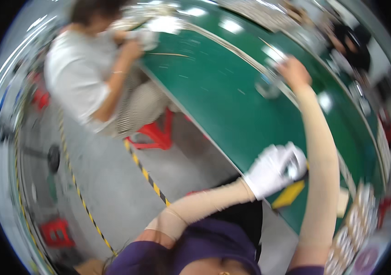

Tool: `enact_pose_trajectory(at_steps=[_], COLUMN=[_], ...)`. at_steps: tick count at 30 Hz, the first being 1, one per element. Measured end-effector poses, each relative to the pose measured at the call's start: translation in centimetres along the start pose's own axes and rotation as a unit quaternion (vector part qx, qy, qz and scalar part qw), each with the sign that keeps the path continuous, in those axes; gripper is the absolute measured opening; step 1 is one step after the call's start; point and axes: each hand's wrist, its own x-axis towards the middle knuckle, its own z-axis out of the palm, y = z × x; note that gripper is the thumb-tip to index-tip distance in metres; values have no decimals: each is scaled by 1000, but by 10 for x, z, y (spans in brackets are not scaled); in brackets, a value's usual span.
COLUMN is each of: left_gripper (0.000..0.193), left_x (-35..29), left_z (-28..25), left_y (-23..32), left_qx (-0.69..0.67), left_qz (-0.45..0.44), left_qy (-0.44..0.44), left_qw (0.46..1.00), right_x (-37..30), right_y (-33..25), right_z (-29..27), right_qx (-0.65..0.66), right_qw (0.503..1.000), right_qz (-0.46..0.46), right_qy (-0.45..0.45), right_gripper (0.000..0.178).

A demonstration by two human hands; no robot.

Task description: Applying a substance to small electronic components using an applicator stick on an assembly line.

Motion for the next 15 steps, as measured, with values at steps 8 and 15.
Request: enact_pose_trajectory(at_steps=[8,15], left_gripper=[101,98], left_x=[1,1], left_z=[35,53], left_y=[-28,-25], left_qx=[47,-15], left_qz=[63,43], left_qy=[2,-5], left_qw=[997,999], right_x=[-113,-306], right_y=[38,49], right_z=[-68,-37], right_qx=[249,364], right_qw=[955,913], right_qz=[-82,112], right_qy=[136,147], right_gripper=[22,8])
